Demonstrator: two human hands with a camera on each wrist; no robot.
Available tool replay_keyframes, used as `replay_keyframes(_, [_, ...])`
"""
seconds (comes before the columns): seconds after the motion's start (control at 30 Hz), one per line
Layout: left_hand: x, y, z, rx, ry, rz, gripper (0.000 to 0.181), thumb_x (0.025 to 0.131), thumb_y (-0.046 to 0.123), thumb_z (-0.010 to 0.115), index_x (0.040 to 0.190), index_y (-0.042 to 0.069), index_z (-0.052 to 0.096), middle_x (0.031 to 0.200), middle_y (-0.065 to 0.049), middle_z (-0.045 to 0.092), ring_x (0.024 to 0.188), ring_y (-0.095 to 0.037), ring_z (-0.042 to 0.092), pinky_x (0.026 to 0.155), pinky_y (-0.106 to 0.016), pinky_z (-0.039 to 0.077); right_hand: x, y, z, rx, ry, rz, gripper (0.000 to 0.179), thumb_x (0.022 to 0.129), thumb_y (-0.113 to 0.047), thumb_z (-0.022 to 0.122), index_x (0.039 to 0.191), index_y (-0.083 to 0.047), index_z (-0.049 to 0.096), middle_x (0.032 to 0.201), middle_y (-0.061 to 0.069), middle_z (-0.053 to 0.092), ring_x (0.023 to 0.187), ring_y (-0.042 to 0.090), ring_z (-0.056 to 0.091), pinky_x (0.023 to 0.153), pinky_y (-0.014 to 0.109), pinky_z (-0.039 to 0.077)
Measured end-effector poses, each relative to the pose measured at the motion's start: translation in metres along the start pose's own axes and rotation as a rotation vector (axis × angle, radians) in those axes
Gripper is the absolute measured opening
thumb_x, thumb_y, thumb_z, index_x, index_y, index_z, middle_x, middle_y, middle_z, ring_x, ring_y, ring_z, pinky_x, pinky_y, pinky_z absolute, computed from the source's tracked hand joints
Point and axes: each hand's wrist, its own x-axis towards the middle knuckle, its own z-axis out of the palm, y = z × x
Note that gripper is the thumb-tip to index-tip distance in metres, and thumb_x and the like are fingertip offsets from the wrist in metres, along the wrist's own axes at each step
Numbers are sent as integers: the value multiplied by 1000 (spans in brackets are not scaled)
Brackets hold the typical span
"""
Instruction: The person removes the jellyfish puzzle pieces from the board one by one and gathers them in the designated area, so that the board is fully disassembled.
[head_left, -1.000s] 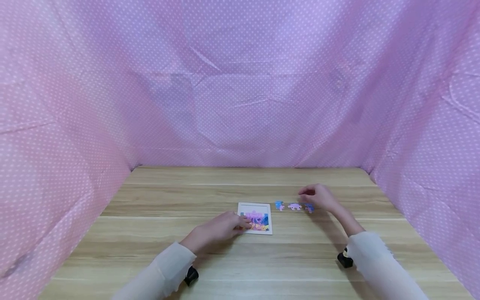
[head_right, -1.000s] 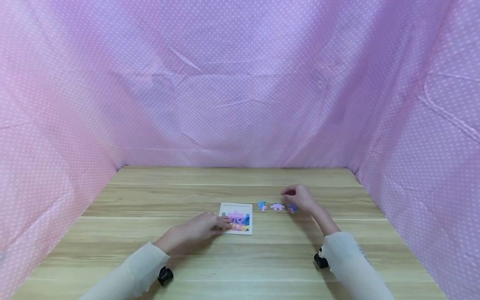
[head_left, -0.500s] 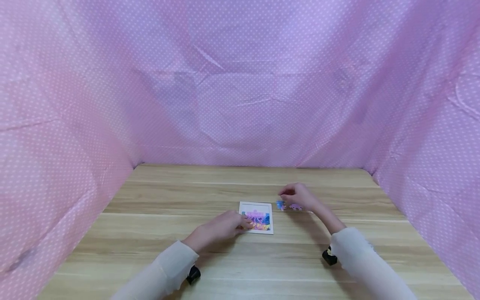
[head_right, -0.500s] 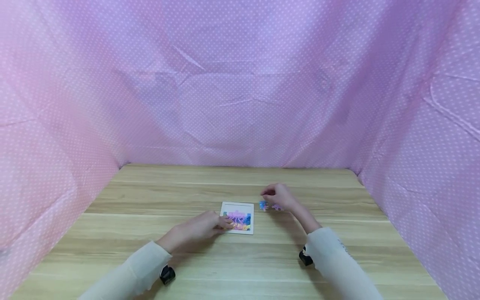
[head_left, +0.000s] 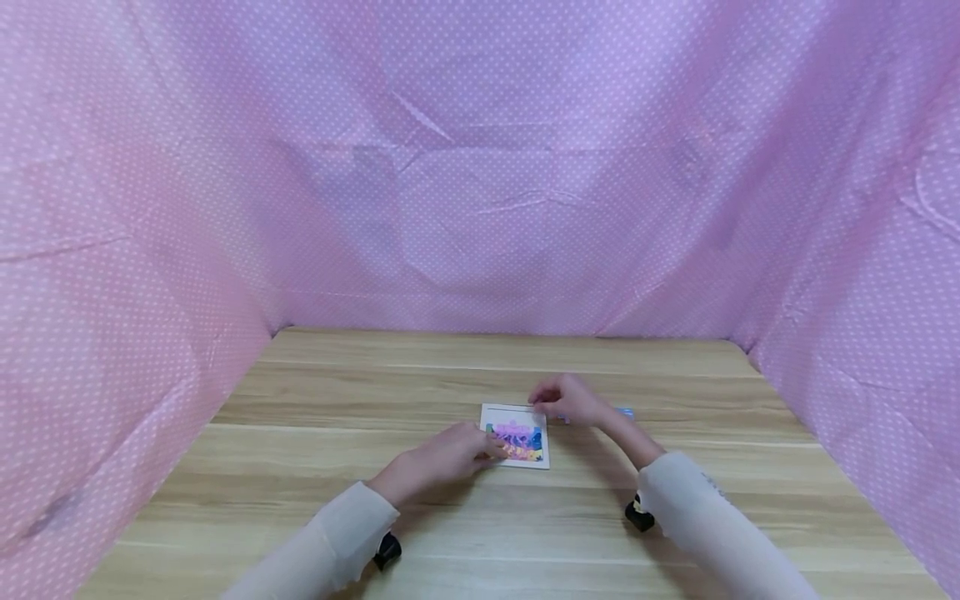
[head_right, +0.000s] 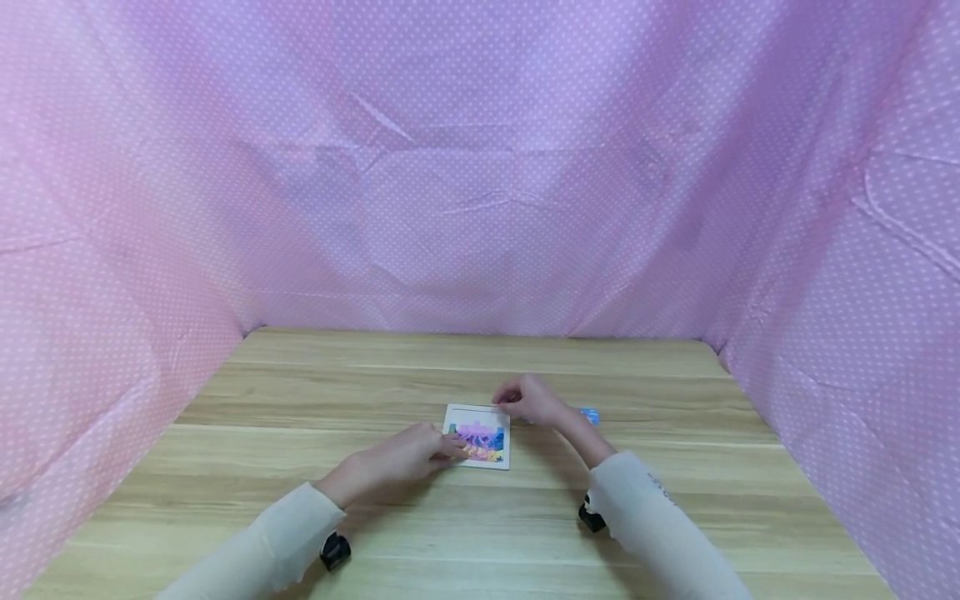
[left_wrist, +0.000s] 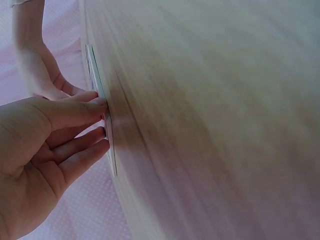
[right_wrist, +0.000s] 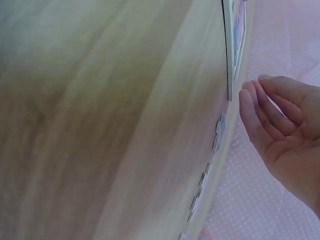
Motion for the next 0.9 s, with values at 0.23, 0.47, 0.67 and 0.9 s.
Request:
replay_keyframes(0.23, [1,1,1,29,5,-13,24,96,7,68,118,12,76,118,2,71,105,-6,65,89,-22,51,-5,3,3,-15,-64,-53,12,86,5,72,98,8,72,90,13,73,83,18,68,74,25,55])
replay_keyframes(0.47, [1,3,0,32,-1,-13,24,96,8,68,118,13,76,118,3,71,97,0,62,85,-20,51,-9,-4,6,-62,-144,4,20,82,-2,80,100,4,73,89,5,72,80,10,64,74,23,54])
replay_keyframes(0.67, [2,3,-2,28,5,50,26,102,10,58,121,15,75,120,5,70,103,-3,62,90,-23,51,-9,-4,11,-109,-165,-19,17,80,0,81,96,0,75,85,1,71,77,4,60,72,22,53])
replay_keyframes(0.9, [9,5,-1,20,-100,-26,54,91,-1,60,142,17,59,148,-2,51,126,-7,53,88,-21,44,-9,-5,10,-100,-181,-46,15,80,4,79,94,2,72,83,2,69,75,3,58,71,22,53])
